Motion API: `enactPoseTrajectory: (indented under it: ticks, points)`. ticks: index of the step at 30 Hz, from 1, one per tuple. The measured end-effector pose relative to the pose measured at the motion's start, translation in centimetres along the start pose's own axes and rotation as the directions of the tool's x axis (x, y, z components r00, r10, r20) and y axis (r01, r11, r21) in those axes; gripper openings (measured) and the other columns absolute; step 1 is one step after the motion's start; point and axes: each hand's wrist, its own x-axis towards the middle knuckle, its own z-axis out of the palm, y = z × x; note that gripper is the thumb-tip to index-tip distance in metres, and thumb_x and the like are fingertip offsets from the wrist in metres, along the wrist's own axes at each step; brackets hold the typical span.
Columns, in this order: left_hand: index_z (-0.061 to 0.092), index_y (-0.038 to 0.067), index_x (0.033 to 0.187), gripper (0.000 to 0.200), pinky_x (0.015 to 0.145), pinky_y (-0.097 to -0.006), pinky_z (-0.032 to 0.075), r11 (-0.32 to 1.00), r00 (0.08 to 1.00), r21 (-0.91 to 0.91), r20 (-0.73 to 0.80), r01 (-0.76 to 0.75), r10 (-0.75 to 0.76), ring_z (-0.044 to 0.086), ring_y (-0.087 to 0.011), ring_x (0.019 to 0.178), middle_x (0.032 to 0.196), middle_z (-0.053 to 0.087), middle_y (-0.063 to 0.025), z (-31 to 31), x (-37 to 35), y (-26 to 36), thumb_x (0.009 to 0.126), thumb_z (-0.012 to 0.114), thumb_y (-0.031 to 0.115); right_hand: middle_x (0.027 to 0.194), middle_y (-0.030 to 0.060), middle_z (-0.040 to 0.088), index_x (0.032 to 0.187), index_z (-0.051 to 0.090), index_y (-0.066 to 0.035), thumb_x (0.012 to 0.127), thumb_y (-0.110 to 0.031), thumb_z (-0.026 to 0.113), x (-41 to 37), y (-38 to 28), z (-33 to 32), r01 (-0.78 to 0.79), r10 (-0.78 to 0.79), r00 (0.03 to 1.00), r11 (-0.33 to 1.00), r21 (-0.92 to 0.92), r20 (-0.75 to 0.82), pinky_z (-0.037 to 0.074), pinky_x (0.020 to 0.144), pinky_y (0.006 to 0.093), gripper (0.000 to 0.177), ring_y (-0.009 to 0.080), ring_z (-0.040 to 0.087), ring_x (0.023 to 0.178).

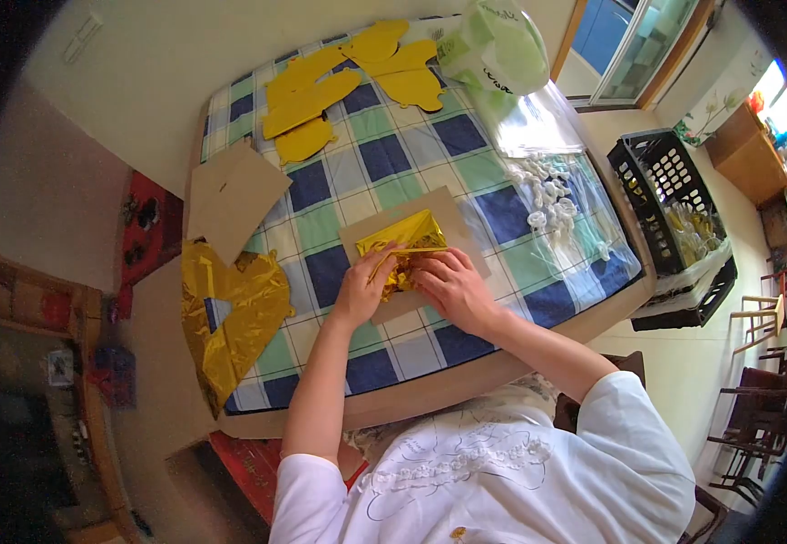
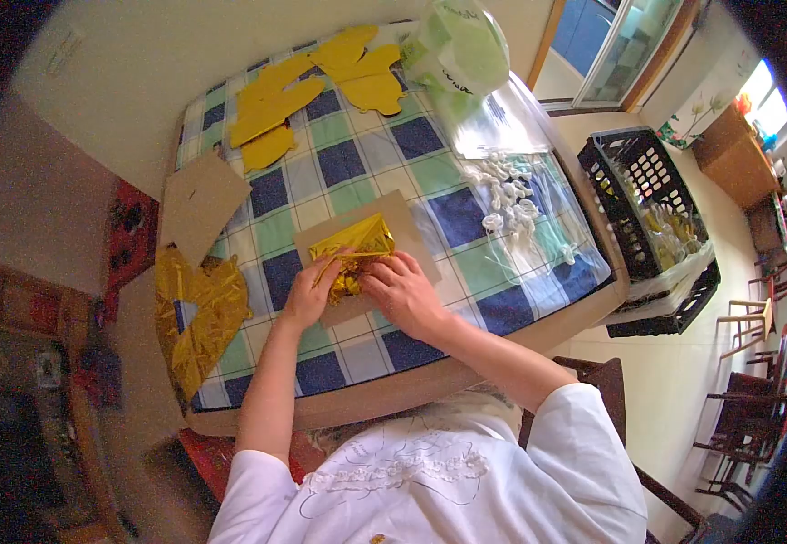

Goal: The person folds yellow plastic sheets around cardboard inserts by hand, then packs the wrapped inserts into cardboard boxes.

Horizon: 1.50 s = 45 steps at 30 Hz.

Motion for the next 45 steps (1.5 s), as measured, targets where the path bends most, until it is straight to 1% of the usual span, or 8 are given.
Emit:
enactPoseTrajectory:
  ticks: [11, 14, 20, 23, 26, 32, 38, 45]
  points:
    - [0.059, 0.009, 0.124, 0.032, 0.097, -0.0366, 0.042, 1.0, 1.0, 0.005, -0.009, -0.016, 0.016, 0.055, -0.0334, 0.116, 0.123, 0.059, -0.0191, -0.1, 0.0, 0.5, 0.099, 0.046, 0.023, 0.117, 0.01, 0.057, 0.12, 0.057, -0.005, 0.078, -0.013, 0.06, -0.4, -0.6, 0.8, 0.039, -0.036, 0.999, 0.996, -0.084, 0.037, 0.03, 0.109, 0.0457, 0.043, 0.0246, 0.048, 0.121]
    - [0.059, 0.009, 0.124, 0.032, 0.097, -0.0365, 0.043, 1.0, 1.0, -0.007, -0.002, -0.029, 0.029, 0.056, -0.0331, 0.115, 0.123, 0.059, -0.019, -0.1, 0.0, 0.0, 0.098, 0.046, 0.023, 0.121, 0.0098, 0.056, 0.112, 0.06, -0.005, 0.078, -0.011, 0.063, 0.6, -1.6, 0.5, -0.037, 0.041, 0.997, 0.997, -0.067, 0.059, 0.031, 0.108, 0.0462, 0.035, 0.0252, 0.048, 0.12]
    - [0.059, 0.01, 0.125, 0.032, 0.095, -0.0362, 0.044, 1.0, 1.0, 0.007, -0.003, -0.006, 0.006, 0.057, -0.0333, 0.114, 0.123, 0.059, -0.0186, -0.1, 0.0, 0.3, 0.098, 0.047, 0.024, 0.118, 0.0107, 0.056, 0.106, 0.061, -0.003, 0.078, -0.009, 0.062, 0.2, -2.0, -0.2, 0.009, 0.016, 0.99, 0.985, -0.173, 0.141, 0.033, 0.106, 0.0469, 0.029, 0.0263, 0.049, 0.118]
    - [0.059, 0.011, 0.124, 0.032, 0.095, -0.0364, 0.045, 1.0, 1.0, 0.002, -0.008, -0.024, 0.024, 0.057, -0.0335, 0.114, 0.123, 0.059, -0.0187, -0.1, 0.0, 0.3, 0.099, 0.047, 0.025, 0.118, 0.0103, 0.056, 0.103, 0.064, -0.003, 0.077, -0.007, 0.062, -0.3, -1.7, -0.3, -0.054, 0.053, 0.995, 0.999, 0.007, 0.078, 0.032, 0.108, 0.0481, 0.026, 0.027, 0.047, 0.12]
    - [0.059, 0.01, 0.124, 0.032, 0.095, -0.0366, 0.045, 1.0, 1.0, -0.004, -0.014, -0.027, 0.027, 0.056, -0.0334, 0.115, 0.123, 0.059, -0.0186, 0.0, 0.0, 0.5, 0.099, 0.047, 0.025, 0.123, 0.0109, 0.054, 0.105, 0.064, -0.004, 0.077, -0.005, 0.061, -0.8, -1.7, -0.5, -0.01, 0.011, 0.999, 1.0, -0.015, 0.054, 0.031, 0.11, 0.0483, 0.029, 0.0271, 0.045, 0.124]
    - [0.059, 0.011, 0.125, 0.034, 0.096, -0.0368, 0.044, 1.0, 1.0, -0.01, -0.003, 0.002, -0.002, 0.054, -0.0335, 0.117, 0.123, 0.059, -0.0185, -0.1, 0.0, 0.3, 0.099, 0.046, 0.028, 0.136, 0.0121, 0.046, 0.118, 0.061, -0.006, 0.077, -0.004, 0.06, -1.0, -2.0, -1.5, 0.035, -0.026, 0.986, 0.998, -0.053, 0.167, 0.028, 0.112, 0.0467, 0.041, 0.0272, 0.038, 0.132]
    - [0.058, 0.011, 0.126, 0.035, 0.098, -0.0376, 0.043, 1.0, 1.0, 0.01, 0.001, -0.017, 0.017, 0.054, -0.0343, 0.117, 0.124, 0.058, -0.0183, 0.0, 0.0, -0.2, 0.099, 0.045, 0.029, 0.136, 0.0136, 0.045, 0.129, 0.052, -0.006, 0.078, -0.003, 0.059, -1.2, -1.5, -0.9, 0.032, -0.025, 0.989, 0.998, -0.049, 0.147, 0.028, 0.112, 0.047, 0.052, 0.0278, 0.037, 0.133]
    - [0.058, 0.009, 0.126, 0.035, 0.098, -0.0373, 0.043, 1.0, 1.0, 0.019, -0.002, -0.002, 0.002, 0.054, -0.0348, 0.117, 0.125, 0.058, -0.0181, 0.0, 0.0, -0.3, 0.099, 0.047, 0.028, 0.116, 0.0134, 0.053, 0.135, 0.044, -0.008, 0.077, -0.002, 0.06, -0.5, -2.3, -0.8, -0.047, 0.048, 0.999, 0.997, -0.064, 0.024, 0.039, 0.094, 0.0415, 0.06, 0.028, 0.051, 0.11]
